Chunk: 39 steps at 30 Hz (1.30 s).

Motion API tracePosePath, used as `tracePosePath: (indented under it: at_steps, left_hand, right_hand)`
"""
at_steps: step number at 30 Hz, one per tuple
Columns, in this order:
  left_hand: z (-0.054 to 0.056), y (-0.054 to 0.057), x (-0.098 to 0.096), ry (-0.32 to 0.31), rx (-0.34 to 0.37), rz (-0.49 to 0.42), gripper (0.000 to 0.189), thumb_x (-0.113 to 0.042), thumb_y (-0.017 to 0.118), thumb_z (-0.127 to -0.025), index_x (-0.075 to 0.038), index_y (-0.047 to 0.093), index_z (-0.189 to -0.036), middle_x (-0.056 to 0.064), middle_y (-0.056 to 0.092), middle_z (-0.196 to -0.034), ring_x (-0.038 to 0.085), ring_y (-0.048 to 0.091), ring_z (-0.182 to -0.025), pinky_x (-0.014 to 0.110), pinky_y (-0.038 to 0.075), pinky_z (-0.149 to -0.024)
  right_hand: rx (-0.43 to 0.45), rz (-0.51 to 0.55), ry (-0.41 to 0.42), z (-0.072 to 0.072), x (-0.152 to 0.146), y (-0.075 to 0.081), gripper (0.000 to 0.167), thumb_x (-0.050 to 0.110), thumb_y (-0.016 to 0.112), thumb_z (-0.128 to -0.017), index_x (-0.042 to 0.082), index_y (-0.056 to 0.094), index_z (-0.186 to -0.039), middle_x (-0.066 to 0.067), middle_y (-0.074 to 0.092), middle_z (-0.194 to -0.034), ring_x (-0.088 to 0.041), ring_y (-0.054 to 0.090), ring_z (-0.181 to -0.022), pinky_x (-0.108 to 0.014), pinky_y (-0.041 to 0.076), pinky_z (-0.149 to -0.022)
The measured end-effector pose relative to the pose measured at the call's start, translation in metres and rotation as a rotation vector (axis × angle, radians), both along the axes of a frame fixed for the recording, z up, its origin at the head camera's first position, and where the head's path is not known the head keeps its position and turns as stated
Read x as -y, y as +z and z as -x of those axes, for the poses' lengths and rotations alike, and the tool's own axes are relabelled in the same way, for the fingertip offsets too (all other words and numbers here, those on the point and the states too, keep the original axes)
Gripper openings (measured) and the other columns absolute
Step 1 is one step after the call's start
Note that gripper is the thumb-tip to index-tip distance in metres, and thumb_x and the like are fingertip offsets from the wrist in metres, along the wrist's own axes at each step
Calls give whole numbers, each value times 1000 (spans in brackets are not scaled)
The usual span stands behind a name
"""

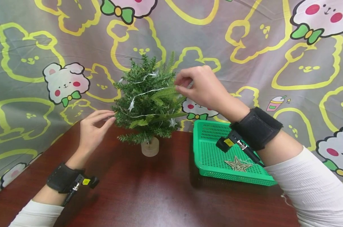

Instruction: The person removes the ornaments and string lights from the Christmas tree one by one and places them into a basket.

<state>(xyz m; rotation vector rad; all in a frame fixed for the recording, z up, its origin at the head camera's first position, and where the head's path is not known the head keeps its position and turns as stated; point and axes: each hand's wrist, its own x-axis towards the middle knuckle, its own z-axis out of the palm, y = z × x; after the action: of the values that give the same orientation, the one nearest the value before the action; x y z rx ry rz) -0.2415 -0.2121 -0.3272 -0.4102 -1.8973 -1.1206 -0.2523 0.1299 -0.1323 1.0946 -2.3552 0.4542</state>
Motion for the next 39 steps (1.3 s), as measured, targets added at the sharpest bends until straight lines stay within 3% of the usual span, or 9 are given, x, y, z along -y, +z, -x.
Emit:
tracePosePath:
  at_steps: [9, 24, 32, 39]
  left_hand:
    - [3, -5, 3, -12, -4, 0, 19, -5, 78, -83, -8, 79, -102, 10, 75, -106, 6, 64, -97, 12, 43, -86]
    - [3, -6, 4, -14, -6, 5, 20, -4, 78, -83, -9, 79, -102, 9, 75, -105, 4, 63, -97, 14, 43, -89]
    - [2, -6, 4, -17, -11, 3, 19, -5, 78, -83, -9, 79, -101, 9, 75, -105, 13, 66, -97, 14, 44, -90]
    - [2, -7, 4, -12, -11, 8, 19, -5, 79, -82, -9, 79, -101, 8, 75, -106, 10, 65, -96, 14, 43, -89]
  right_hand:
    - [51, 7, 18, 17, 20, 6, 10, 11, 71, -90, 5, 74, -99, -10, 74, -98, -21, 69, -90, -38, 58, -83]
    - [151, 23, 11, 43, 52, 6, 23, 13, 71, -91, 6, 70, -113, -10, 71, -114, -21, 67, -104, -34, 54, -94]
    - [92, 2, -1, 55, 65, 3, 26, 13, 72, -90, 7, 70, -116, -9, 69, -120, -23, 63, -110, -37, 54, -95]
    - [88, -41, -11, 64, 70, 1, 27, 13, 71, -91, 7, 69, -117, -10, 68, -122, -25, 62, -112, -40, 51, -100]
